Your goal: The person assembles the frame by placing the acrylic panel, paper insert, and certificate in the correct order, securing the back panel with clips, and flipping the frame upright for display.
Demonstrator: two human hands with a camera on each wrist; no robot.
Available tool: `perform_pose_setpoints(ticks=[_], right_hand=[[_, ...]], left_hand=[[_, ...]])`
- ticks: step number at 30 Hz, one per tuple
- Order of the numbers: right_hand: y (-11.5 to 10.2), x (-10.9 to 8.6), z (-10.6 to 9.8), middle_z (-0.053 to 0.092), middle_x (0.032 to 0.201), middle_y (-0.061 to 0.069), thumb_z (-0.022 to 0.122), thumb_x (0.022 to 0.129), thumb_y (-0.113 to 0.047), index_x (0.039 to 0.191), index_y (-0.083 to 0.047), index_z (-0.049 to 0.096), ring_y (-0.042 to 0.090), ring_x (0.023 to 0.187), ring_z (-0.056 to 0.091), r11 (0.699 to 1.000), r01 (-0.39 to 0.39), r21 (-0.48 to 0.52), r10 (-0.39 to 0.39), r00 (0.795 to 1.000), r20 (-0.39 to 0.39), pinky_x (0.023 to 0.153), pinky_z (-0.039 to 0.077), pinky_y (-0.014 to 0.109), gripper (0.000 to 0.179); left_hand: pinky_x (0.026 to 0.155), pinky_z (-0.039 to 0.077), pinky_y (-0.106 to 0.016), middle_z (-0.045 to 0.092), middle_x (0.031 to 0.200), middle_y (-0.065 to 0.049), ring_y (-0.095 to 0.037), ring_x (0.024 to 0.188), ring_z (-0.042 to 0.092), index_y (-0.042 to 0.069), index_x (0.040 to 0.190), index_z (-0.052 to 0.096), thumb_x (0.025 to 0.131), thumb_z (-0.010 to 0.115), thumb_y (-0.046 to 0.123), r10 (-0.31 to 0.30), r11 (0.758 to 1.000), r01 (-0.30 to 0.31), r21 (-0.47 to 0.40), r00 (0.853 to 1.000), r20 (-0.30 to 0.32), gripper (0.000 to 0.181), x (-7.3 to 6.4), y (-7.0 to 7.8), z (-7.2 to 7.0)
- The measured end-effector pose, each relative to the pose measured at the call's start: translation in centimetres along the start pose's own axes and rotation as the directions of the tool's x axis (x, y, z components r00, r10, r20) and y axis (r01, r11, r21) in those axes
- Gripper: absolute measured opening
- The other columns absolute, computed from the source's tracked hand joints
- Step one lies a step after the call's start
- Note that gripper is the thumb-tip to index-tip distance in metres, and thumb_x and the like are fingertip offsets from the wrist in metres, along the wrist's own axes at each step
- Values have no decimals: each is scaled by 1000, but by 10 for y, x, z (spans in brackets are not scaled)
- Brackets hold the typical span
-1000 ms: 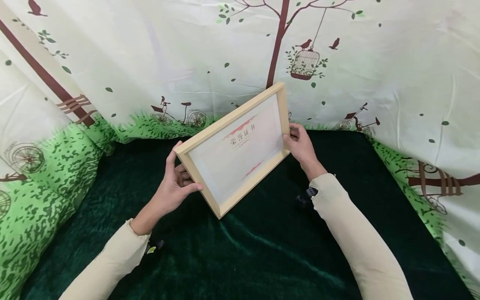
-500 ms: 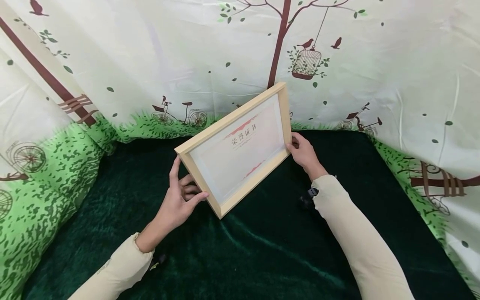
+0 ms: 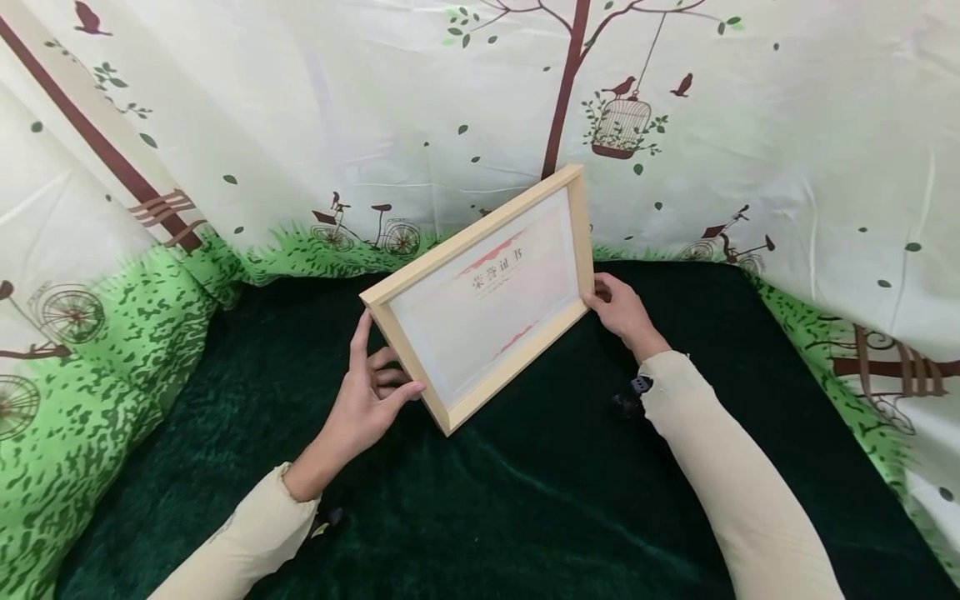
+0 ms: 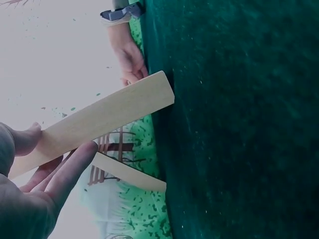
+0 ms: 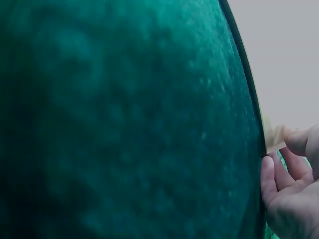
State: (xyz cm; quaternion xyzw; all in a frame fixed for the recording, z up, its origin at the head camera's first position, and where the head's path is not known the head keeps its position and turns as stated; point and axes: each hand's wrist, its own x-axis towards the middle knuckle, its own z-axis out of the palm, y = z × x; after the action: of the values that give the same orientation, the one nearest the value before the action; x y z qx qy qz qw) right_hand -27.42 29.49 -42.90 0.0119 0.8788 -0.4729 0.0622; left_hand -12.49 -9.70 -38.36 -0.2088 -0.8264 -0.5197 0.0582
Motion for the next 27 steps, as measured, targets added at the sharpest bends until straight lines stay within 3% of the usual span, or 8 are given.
perform_pose_setpoints(ticks=[7, 18, 22, 27], right_hand=[[2, -1, -3, 46, 146, 24, 49, 105, -30, 150, -5, 39, 40, 133, 44, 1000, 7, 21, -7, 1000, -13, 109, 39, 56, 52], [2, -13, -2, 55, 141, 24, 62, 99, -30, 143, -4, 50, 37, 126, 53, 999, -46, 26, 50, 989, -139, 107, 42, 54, 53], [-1, -18, -2, 55, 140, 24, 63, 98, -34, 144, -3, 50, 38, 125, 54, 998, -62, -12, 60, 989, -133, 106, 42, 55, 56], [-6, -30, -3, 55, 137, 26, 62, 98, -34, 142, 0, 49, 40, 122, 55, 992, -44, -115, 31, 993, -110, 99, 46, 55, 57]], left_hand=[[72, 60, -28, 67, 117, -16, -28, 92, 75, 34, 158, -11, 88, 74, 7, 4, 1000, -4, -5, 1000, -12, 113, 4, 1, 3], [69, 61, -31, 66, 117, -20, -30, 89, 74, 32, 159, -10, 90, 73, 6, 32, 999, -33, -2, 999, -22, 111, 10, 2, -7], [70, 61, -32, 63, 122, -22, -31, 90, 74, 30, 160, -11, 91, 71, 6, 35, 999, -35, 9, 999, -17, 110, 15, 3, -15], [74, 62, -38, 58, 130, -22, -33, 97, 73, 38, 157, -15, 92, 68, 2, -17, 1000, 17, 17, 1000, 10, 111, 22, 2, -26]])
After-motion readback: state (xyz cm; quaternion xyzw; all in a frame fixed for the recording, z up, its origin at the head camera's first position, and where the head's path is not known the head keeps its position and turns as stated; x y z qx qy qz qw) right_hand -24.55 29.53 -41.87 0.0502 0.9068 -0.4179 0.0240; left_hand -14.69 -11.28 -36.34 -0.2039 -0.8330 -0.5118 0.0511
